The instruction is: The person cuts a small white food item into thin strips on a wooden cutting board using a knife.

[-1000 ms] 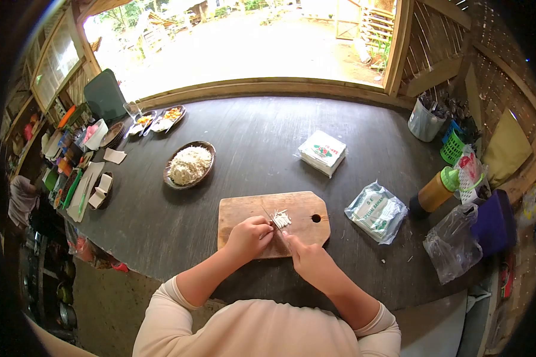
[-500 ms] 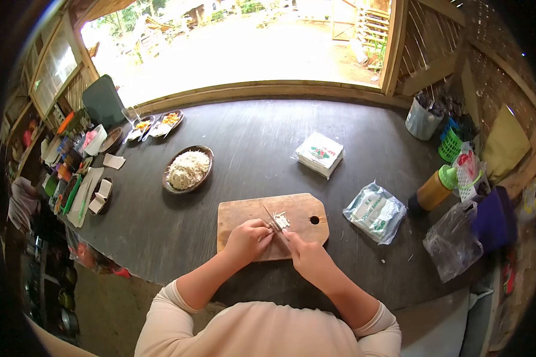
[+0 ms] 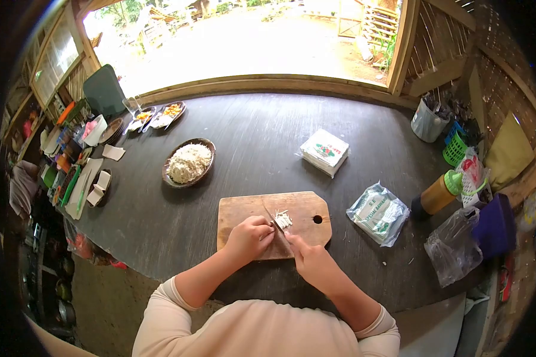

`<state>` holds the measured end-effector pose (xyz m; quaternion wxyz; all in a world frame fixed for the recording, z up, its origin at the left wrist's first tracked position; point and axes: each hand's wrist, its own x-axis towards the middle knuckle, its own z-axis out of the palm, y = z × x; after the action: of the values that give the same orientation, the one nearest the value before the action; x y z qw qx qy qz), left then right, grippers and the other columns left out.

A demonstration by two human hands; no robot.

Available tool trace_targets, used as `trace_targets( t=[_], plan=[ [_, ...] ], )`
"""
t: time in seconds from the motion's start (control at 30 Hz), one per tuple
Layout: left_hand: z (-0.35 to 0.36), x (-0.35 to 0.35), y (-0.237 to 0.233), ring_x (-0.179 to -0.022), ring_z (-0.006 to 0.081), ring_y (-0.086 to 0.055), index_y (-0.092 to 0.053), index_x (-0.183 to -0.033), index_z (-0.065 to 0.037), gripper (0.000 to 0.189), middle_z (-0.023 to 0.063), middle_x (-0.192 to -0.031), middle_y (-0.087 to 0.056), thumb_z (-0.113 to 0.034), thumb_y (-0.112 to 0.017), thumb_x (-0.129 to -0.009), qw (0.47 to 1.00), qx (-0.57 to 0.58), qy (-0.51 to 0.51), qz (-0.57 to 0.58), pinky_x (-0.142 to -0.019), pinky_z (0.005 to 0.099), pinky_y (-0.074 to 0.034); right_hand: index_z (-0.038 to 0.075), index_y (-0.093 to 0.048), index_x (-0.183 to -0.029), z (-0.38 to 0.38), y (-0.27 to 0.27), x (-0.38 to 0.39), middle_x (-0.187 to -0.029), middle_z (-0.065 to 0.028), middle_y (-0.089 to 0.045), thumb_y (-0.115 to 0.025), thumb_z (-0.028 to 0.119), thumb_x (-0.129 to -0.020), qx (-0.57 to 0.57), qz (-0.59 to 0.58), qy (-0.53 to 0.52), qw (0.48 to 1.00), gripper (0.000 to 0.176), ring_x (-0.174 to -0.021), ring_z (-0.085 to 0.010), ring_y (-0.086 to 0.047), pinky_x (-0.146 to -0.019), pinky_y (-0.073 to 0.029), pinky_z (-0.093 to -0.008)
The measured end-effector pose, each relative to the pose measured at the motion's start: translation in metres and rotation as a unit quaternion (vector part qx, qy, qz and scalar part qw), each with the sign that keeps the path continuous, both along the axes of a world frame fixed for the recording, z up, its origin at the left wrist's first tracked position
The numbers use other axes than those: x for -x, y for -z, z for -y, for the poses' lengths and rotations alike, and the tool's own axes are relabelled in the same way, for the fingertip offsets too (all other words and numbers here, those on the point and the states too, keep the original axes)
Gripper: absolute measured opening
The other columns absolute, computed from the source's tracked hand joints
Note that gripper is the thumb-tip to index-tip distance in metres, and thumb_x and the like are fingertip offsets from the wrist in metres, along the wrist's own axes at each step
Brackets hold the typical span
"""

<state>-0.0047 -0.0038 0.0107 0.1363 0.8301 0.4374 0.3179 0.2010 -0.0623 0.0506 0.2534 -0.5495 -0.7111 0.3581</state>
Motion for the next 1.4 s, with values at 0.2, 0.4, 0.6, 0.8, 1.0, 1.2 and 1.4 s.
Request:
trace_targets(
  t=[0.2,0.4,0.6,0.8,1.0,1.2,1.4],
  plan=[
    [0.000,0.001,0.001,-0.086,0.0276,-0.065,-0.071,-0.080,-0.003,0.011,0.0070,-0.089,-0.066,-0.013,-0.068,-0.083,1.000,0.003,0.005,0.004,-0.078,0.0369,-0.054,0.010,-0.058,-0.133,0.001,-0.003,-0.001,-0.081,-0.0270,-0.062,-0.053,0.009,-0.099,-0.002,-0.013,-0.004,1.000,0.034,-0.075,-0.0452,-0.063,-0.069,-0.052,-0.0395],
    [0.000,0.002,0.000,-0.086,0.0274,-0.065,-0.071,-0.080,-0.004,0.010,0.0069,-0.088,-0.065,-0.013,-0.068,-0.082,1.000,0.001,0.007,0.001,-0.077,0.0369,-0.054,0.010,-0.058,-0.133,0.001,-0.005,-0.001,-0.083,-0.0272,-0.062,-0.053,0.008,-0.099,0.005,-0.013,-0.006,1.000,0.034,-0.076,-0.0457,-0.063,-0.069,-0.052,-0.0393],
    [-0.001,0.001,0.001,-0.086,0.0275,-0.065,-0.071,-0.079,-0.003,0.010,0.0070,-0.088,-0.065,-0.013,-0.068,-0.082,1.000,0.000,0.006,0.002,-0.077,0.0374,-0.054,0.011,-0.057,-0.133,0.003,0.000,0.001,-0.084,-0.0289,-0.061,-0.053,0.008,-0.098,-0.016,0.006,-0.009,1.000,0.034,-0.080,-0.0475,-0.062,-0.067,-0.051,-0.0439],
    [-0.001,0.002,0.001,-0.086,0.0275,-0.065,-0.070,-0.078,-0.003,0.011,0.0074,-0.087,-0.065,-0.013,-0.068,-0.082,1.000,0.004,0.004,0.002,-0.077,0.0376,-0.054,0.010,-0.055,-0.133,0.004,0.005,0.002,-0.074,-0.0285,-0.058,-0.053,0.007,-0.098,-0.045,0.043,-0.014,0.998,0.035,-0.069,-0.0477,-0.061,-0.059,-0.049,-0.0478],
    [-0.001,0.001,0.001,-0.086,0.0283,-0.065,-0.069,-0.078,-0.003,0.012,0.0079,-0.088,-0.064,-0.013,-0.067,-0.082,1.000,0.009,0.007,-0.003,-0.078,0.0379,-0.054,0.010,-0.056,-0.132,0.004,0.005,0.002,-0.074,-0.0284,-0.058,-0.053,0.007,-0.098,-0.044,0.044,-0.016,0.998,0.034,-0.068,-0.0466,-0.061,-0.059,-0.049,-0.0470],
    [-0.002,-0.001,0.003,-0.086,0.0286,-0.065,-0.069,-0.077,-0.002,0.012,0.0082,-0.088,-0.065,-0.014,-0.068,-0.083,1.000,0.002,0.006,0.009,-0.078,0.0381,-0.053,0.008,-0.057,-0.130,-0.004,0.010,0.000,-0.078,-0.0279,-0.061,-0.052,0.008,-0.099,-0.041,0.036,-0.026,0.998,0.032,-0.070,-0.0468,-0.062,-0.061,-0.050,-0.0468],
    [-0.001,-0.001,0.002,-0.086,0.0290,-0.065,-0.069,-0.078,-0.003,0.012,0.0081,-0.087,-0.065,-0.014,-0.068,-0.083,1.000,0.002,0.008,-0.003,-0.077,0.0385,-0.054,0.009,-0.058,-0.127,-0.010,0.017,0.012,-0.077,-0.0282,-0.062,-0.051,0.011,-0.099,-0.087,0.065,-0.004,0.994,0.029,-0.071,-0.0451,-0.064,-0.061,-0.051,-0.0513]
  ],
)
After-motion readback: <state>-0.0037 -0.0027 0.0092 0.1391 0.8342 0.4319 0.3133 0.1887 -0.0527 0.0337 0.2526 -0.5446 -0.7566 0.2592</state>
